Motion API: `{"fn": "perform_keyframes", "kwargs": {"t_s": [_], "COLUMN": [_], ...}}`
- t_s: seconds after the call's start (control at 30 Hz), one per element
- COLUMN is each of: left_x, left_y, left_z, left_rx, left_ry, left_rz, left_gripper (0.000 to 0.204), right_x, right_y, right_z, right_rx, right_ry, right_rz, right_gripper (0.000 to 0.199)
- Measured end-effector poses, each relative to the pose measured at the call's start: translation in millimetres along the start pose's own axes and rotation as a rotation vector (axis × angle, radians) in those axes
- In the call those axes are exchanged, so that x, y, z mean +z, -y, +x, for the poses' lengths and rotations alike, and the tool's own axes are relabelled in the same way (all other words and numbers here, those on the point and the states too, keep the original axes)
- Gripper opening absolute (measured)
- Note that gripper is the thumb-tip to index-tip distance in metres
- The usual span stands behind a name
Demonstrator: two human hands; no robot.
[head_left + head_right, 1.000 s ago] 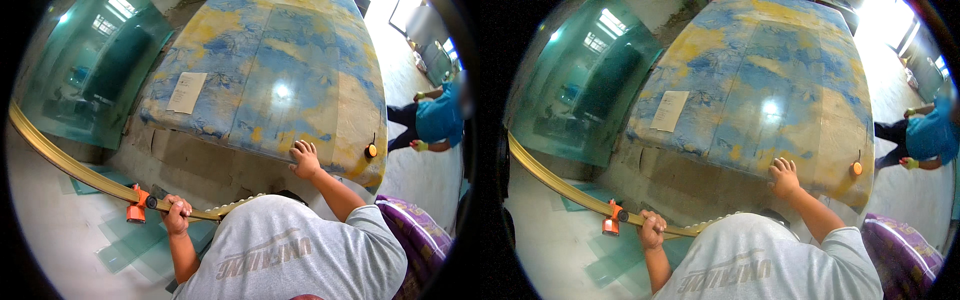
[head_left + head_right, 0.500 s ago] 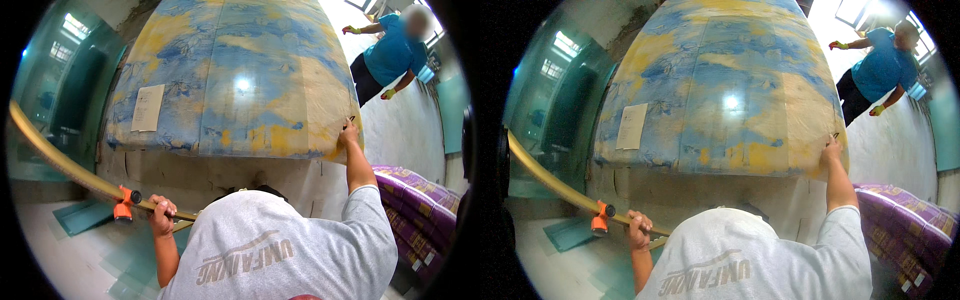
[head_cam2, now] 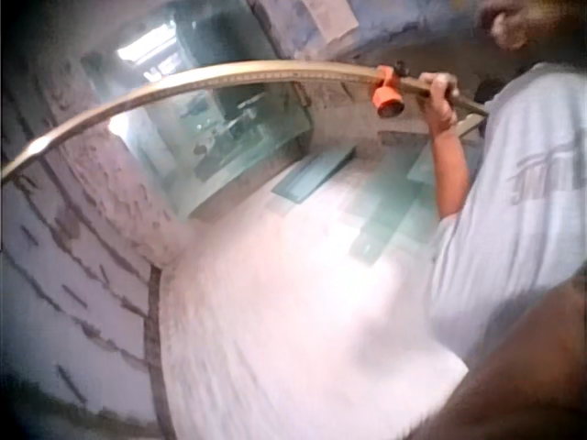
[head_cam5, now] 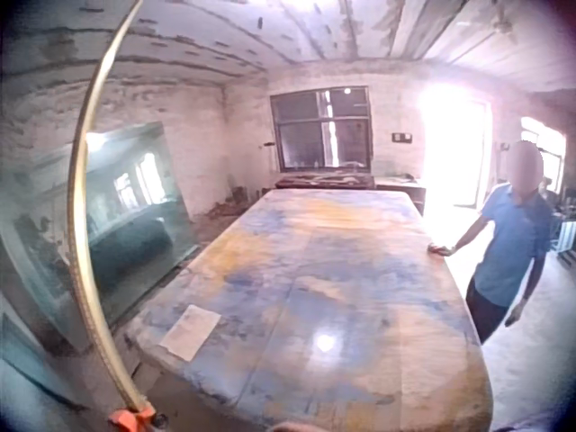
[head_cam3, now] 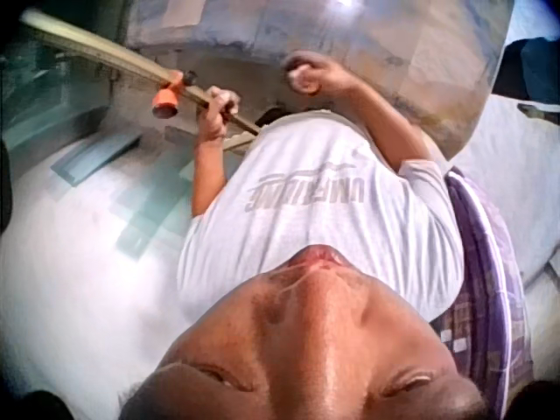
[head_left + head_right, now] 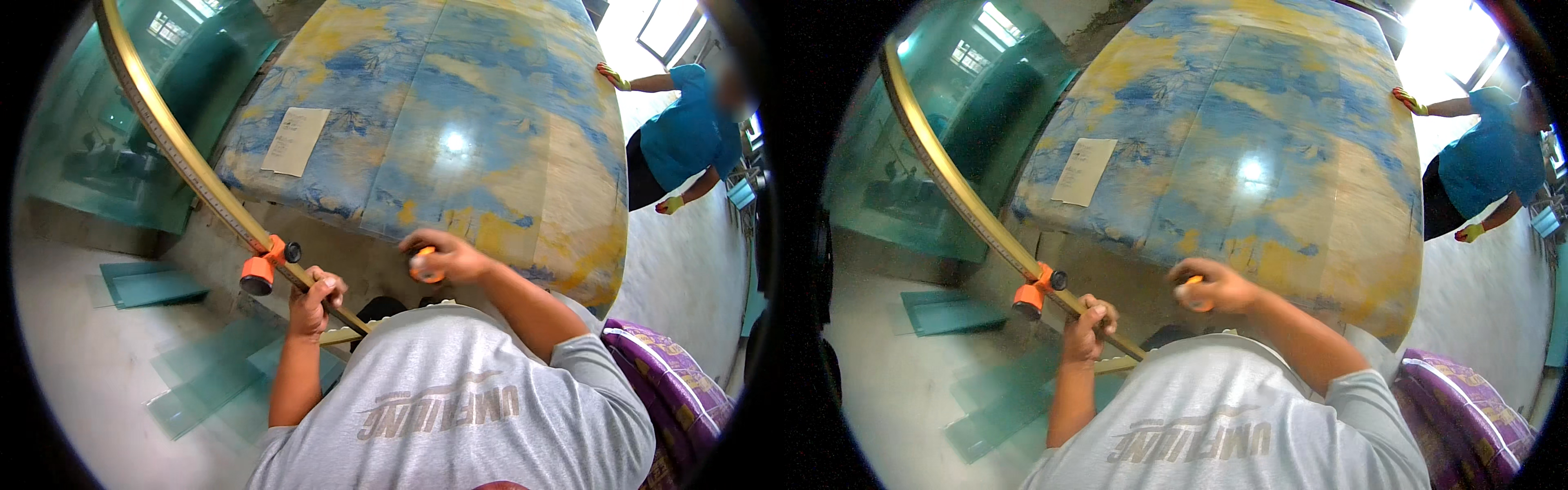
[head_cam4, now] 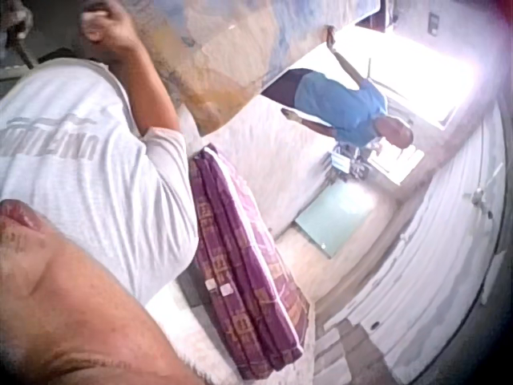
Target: The person measures a large sheet of glass on a workbench using a metal measuring tool and a tape measure. They adjust the tool to mark dimensions and reposition the glass with assistance from another worker.
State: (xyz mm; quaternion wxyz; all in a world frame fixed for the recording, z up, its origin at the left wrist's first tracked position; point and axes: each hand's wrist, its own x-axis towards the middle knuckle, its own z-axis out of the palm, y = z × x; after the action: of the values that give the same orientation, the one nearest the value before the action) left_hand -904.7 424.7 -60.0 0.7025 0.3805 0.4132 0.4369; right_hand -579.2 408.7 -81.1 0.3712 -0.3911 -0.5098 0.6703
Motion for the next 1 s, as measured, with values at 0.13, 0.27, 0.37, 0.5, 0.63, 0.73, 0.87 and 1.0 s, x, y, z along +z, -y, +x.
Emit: {"fn": "perform_keyframes", "kwargs": {"t_s": [0.13, 0.27, 0.37, 0.5, 0.63, 0.73, 0.87, 1.0], "left_x": [11, 1, 6, -1, -11, -25, -36, -41], "left_y": [2, 16, 18, 20, 26, 30, 33, 32], "left_z": [-5, -5, 0, 1, 0, 3, 5, 7], "left_rx": [-0.043, -0.058, -0.079, -0.042, -0.032, -0.015, 0.009, -0.011], "left_ry": [-0.039, -0.06, -0.141, -0.109, -0.15, -0.151, -0.175, -0.205], "left_rz": [0.032, 0.015, -0.014, -0.032, -0.088, -0.108, -0.115, -0.142], "left_gripper": [0.019, 0.018, 0.019, 0.018, 0.019, 0.018, 0.018, 0.019], "right_x": [65, 85, 83, 47, -58, -144, -197, -194], "right_y": [41, 46, 46, 26, 22, -15, -38, -51], "right_z": [36, 46, 47, 32, -37, -140, -249, -262], "right_rx": [-0.19, -0.083, -0.076, 0.044, 0.447, 0.426, 0.376, 0.512], "right_ry": [0.108, 0.114, 0.108, 0.03, -0.093, -0.379, -0.638, -0.82], "right_rz": [-0.637, -0.887, -0.947, -1.098, -1.11, -1.093, -1.23, -1.274], "right_gripper": [0.07, 0.083, 0.085, 0.067, 0.045, 0.025, 0.014, 0.017]}}
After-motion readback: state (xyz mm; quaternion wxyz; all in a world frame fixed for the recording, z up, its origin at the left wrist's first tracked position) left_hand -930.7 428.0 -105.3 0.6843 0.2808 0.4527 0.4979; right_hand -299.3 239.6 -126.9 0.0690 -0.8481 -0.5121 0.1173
